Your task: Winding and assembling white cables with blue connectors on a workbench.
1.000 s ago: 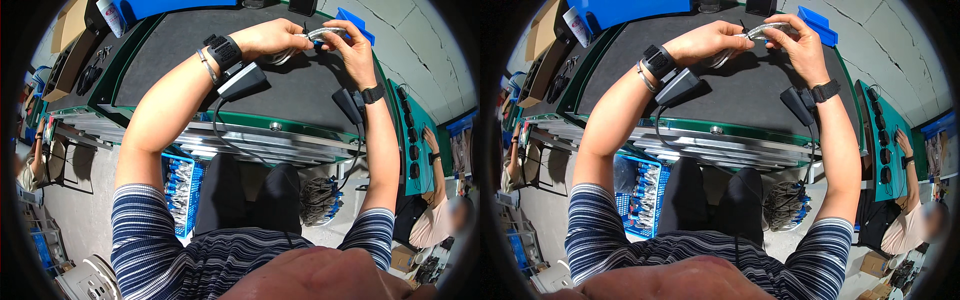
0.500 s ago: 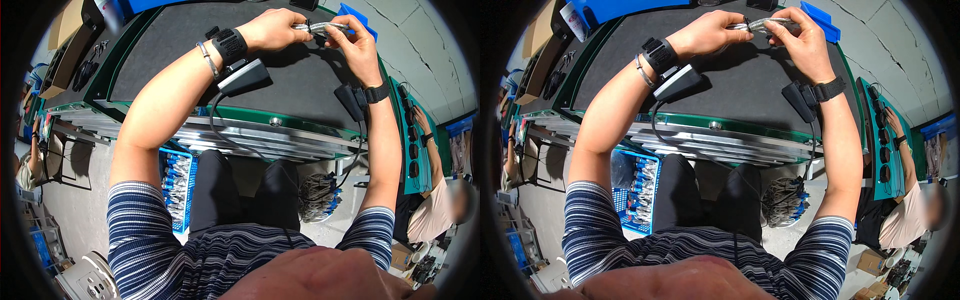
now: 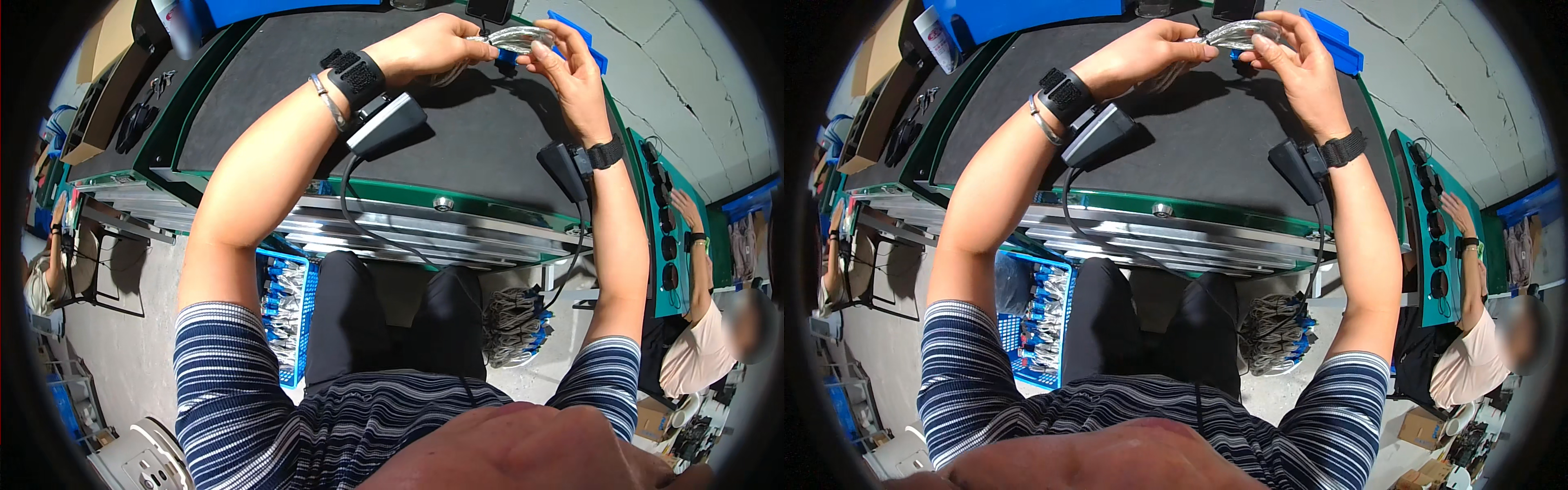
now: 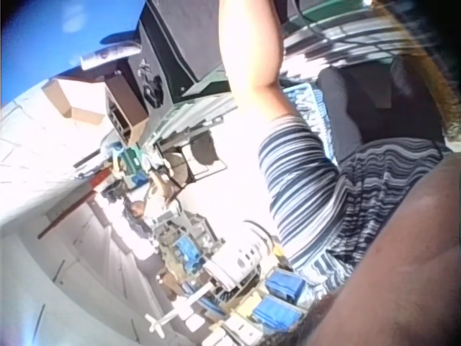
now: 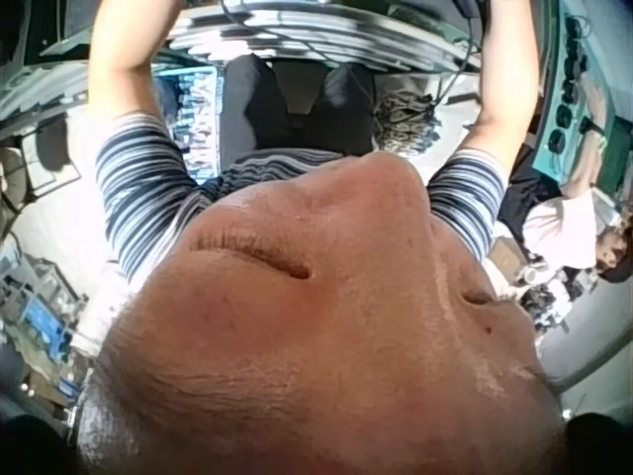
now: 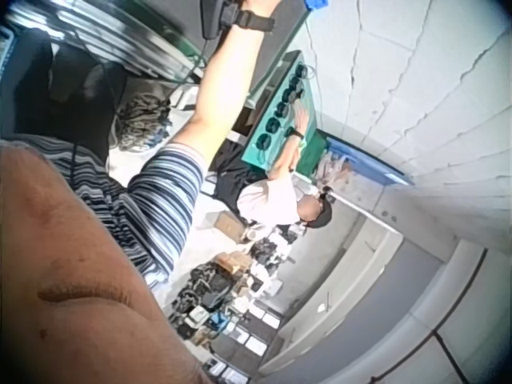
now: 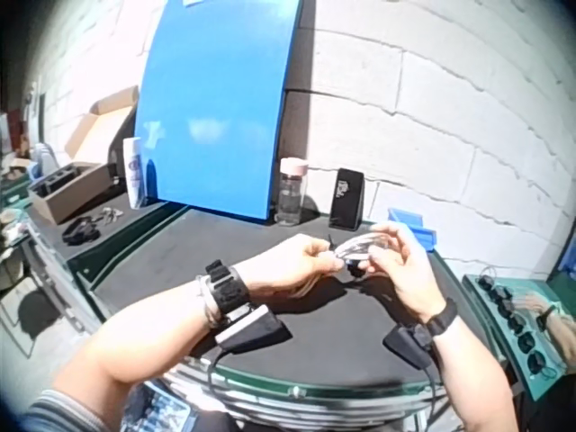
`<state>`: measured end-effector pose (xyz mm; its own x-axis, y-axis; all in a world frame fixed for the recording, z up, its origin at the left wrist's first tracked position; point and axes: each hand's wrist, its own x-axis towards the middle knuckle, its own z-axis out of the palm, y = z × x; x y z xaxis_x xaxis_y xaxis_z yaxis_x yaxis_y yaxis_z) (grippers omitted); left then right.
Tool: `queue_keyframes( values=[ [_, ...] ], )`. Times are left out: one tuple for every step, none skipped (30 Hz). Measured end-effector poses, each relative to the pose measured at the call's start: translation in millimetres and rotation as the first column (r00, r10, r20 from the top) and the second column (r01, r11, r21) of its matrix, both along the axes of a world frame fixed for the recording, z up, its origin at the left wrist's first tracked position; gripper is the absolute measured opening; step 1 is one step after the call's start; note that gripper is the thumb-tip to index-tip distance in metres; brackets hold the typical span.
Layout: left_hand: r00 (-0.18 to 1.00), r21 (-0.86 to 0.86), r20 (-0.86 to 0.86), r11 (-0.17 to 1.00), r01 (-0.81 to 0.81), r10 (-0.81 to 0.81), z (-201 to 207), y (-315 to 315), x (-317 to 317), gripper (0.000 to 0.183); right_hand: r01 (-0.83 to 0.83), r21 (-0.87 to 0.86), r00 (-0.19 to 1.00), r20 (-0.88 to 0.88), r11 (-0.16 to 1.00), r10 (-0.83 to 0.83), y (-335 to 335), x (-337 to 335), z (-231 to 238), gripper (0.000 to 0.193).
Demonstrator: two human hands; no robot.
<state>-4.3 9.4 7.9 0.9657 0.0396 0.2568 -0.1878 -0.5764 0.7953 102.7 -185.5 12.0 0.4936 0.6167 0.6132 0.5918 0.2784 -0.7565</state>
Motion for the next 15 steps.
queue_keyframes(
  values=[
    [0.999, -0.085, -0.017, 0.996, 0.031, -0.033, -1, 0, 0, 0.032, -0.020, -0.002, 0.999, -0.047, 1.000, 0.020, -1, 2, 0, 0.025],
    [0.997, -0.163, -0.044, 0.985, 0.053, -0.061, -2, 0, 0, 0.032, -0.076, 0.005, 0.995, -0.066, 0.997, 0.076, -2, 5, 1, 0.026],
    [0.997, -0.170, -0.032, 0.983, 0.064, -0.070, -2, 0, 0, 0.032, -0.037, -0.004, 0.995, -0.094, 0.999, 0.036, -3, 8, 2, 0.026],
    [0.995, -0.188, -0.056, 0.979, 0.075, -0.087, -1, 0, -1, 0.032, -0.026, -0.044, 0.997, -0.076, 0.999, 0.022, -4, 12, 3, 0.026],
    [0.992, -0.196, -0.087, 0.978, 0.068, -0.087, -1, 0, -1, 0.033, 0.016, -0.098, 0.997, -0.079, 0.995, -0.023, -5, 15, 3, 0.027],
    [0.990, -0.205, -0.084, 0.974, 0.091, -0.111, 0, 0, -1, 0.033, -0.007, -0.083, 0.998, -0.062, 0.996, 0.002, -6, 17, 3, 0.027],
    [0.986, -0.227, -0.118, 0.970, 0.088, -0.117, 0, 0, -2, 0.033, -0.014, -0.098, 0.998, -0.067, 0.995, 0.008, -7, 18, 2, 0.029],
    [0.981, -0.244, -0.149, 0.966, 0.084, -0.123, 1, -1, -2, 0.033, 0.038, -0.139, 0.994, -0.100, 0.990, -0.052, -8, 18, 1, 0.030],
    [0.978, -0.285, -0.142, 0.952, 0.107, -0.153, 1, -1, -2, 0.032, -0.021, -0.114, 0.997, -0.074, 0.993, 0.013, -8, 17, 0, 0.030],
    [0.979, -0.289, -0.147, 0.952, 0.095, -0.143, 1, -1, -2, 0.032, 0.036, -0.111, 0.999, 0.011, 0.993, -0.035, -7, 15, -2, 0.029],
    [0.977, -0.288, -0.139, 0.950, 0.118, -0.164, 2, -1, -2, 0.032, 0.042, -0.092, 0.989, 0.146, 0.995, -0.028, -7, 14, -3, 0.029],
    [0.974, -0.286, -0.131, 0.948, 0.141, -0.184, 2, 0, -2, 0.032, 0.090, -0.104, 0.992, 0.096, 0.991, -0.080, -6, 13, -3, 0.029],
    [0.974, -0.287, -0.131, 0.948, 0.140, -0.183, 2, -1, -3, 0.032, 0.123, -0.113, 0.985, 0.133, 0.986, -0.108, -6, 13, -2, 0.028],
    [0.976, -0.263, -0.129, 0.955, 0.139, -0.178, 2, -1, -2, 0.033, 0.152, -0.114, 0.975, 0.178, 0.982, -0.131, -6, 13, -1, 0.027],
    [0.977, -0.232, -0.127, 0.963, 0.136, -0.169, 1, -1, -2, 0.034, 0.159, -0.122, 0.976, 0.170, 0.980, -0.138, -7, 13, 0, 0.027]
  ],
)
